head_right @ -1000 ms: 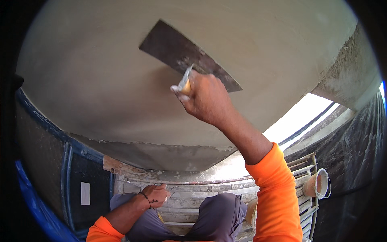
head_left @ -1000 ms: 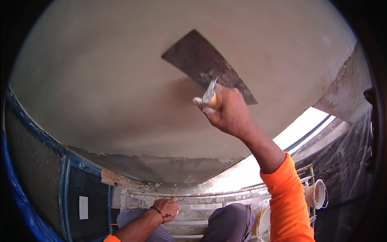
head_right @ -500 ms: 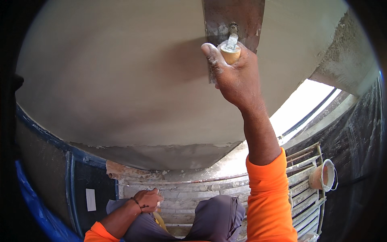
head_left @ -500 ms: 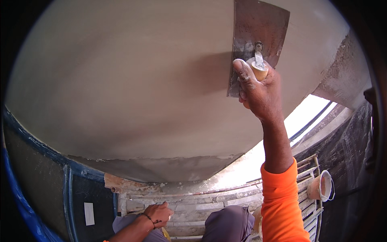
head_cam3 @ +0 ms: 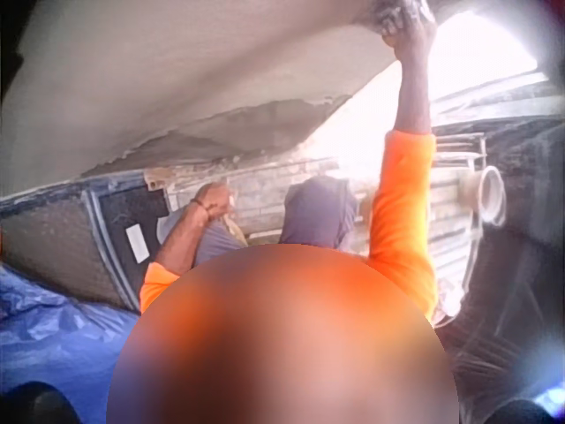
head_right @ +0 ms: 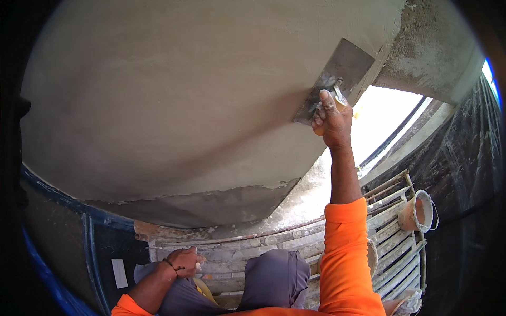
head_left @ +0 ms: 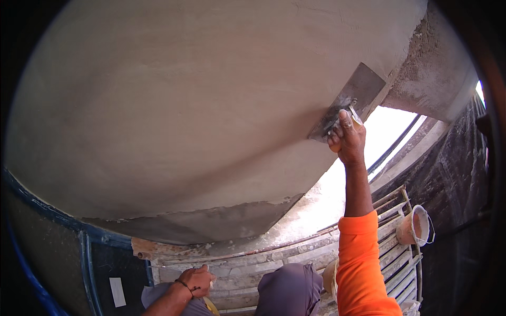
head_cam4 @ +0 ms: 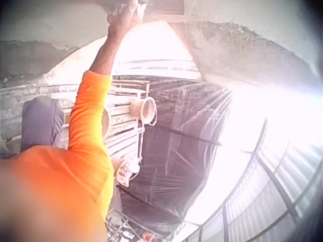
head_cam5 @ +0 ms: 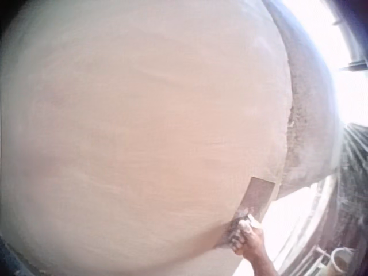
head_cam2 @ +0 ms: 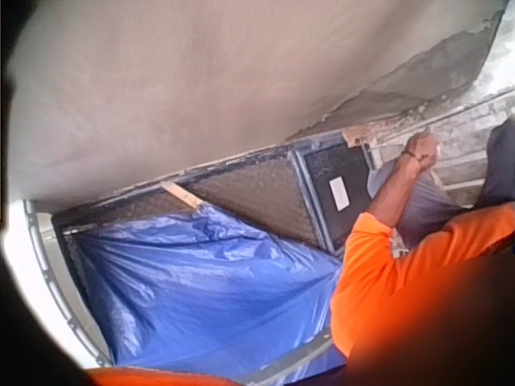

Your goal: The person stands on scaffolding and uses a trowel to apply and smooth plaster on a ceiling. They periodically dip a brush into a bucket of water and lightly brush the plastered surface, then continue smoothing with the trowel.

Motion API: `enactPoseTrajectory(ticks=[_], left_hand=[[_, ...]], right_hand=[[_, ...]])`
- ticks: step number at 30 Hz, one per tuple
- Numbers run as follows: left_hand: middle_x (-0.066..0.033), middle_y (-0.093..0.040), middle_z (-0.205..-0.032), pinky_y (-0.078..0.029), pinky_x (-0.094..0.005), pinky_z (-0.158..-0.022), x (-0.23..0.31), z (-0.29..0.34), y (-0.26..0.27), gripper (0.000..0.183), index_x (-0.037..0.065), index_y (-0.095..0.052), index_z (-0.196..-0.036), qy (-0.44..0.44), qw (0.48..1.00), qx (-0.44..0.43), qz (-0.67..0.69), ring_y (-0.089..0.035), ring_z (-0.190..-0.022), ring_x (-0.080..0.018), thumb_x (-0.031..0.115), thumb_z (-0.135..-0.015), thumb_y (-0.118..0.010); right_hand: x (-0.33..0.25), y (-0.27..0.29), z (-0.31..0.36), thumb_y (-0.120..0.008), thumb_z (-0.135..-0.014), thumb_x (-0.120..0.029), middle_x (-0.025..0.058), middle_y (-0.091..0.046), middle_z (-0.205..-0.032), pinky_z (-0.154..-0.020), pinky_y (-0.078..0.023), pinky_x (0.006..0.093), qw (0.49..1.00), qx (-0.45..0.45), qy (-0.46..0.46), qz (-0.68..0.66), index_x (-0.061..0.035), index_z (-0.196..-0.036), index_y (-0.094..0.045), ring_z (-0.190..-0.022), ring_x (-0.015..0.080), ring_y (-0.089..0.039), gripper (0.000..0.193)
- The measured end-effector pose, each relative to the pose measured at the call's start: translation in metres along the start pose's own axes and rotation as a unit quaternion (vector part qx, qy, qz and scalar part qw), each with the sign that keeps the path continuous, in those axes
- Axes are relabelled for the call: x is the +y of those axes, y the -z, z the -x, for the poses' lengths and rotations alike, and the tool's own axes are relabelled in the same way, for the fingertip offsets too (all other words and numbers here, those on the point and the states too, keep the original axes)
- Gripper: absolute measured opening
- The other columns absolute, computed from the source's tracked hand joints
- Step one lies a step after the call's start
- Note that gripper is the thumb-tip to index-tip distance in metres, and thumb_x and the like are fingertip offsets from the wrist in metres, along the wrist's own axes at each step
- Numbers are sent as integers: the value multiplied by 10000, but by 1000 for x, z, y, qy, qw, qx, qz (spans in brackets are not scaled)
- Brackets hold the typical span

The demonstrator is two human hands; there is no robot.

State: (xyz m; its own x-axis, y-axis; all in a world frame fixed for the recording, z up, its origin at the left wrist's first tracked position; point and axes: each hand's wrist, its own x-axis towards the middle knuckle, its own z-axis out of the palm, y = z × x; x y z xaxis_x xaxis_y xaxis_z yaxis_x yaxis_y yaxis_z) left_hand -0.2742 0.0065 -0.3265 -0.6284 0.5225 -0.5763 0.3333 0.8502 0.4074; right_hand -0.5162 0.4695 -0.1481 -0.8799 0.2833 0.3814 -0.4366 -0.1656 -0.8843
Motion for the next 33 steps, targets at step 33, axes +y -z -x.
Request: enactPoseTrajectory(ticks=[33], left_hand=[[-193,-598,-1114,-541,-542,-826,11,3,24,178,141,-721,-1001,-25,999,32,13,-684,-916,-418,165,-862,-613]], right_hand=[[3,-123,46,-694,-920,-331,149,-699,-713,-629,-564,449,533,-362,150,750,-49,-952,-633,-664,337,-707,290]])
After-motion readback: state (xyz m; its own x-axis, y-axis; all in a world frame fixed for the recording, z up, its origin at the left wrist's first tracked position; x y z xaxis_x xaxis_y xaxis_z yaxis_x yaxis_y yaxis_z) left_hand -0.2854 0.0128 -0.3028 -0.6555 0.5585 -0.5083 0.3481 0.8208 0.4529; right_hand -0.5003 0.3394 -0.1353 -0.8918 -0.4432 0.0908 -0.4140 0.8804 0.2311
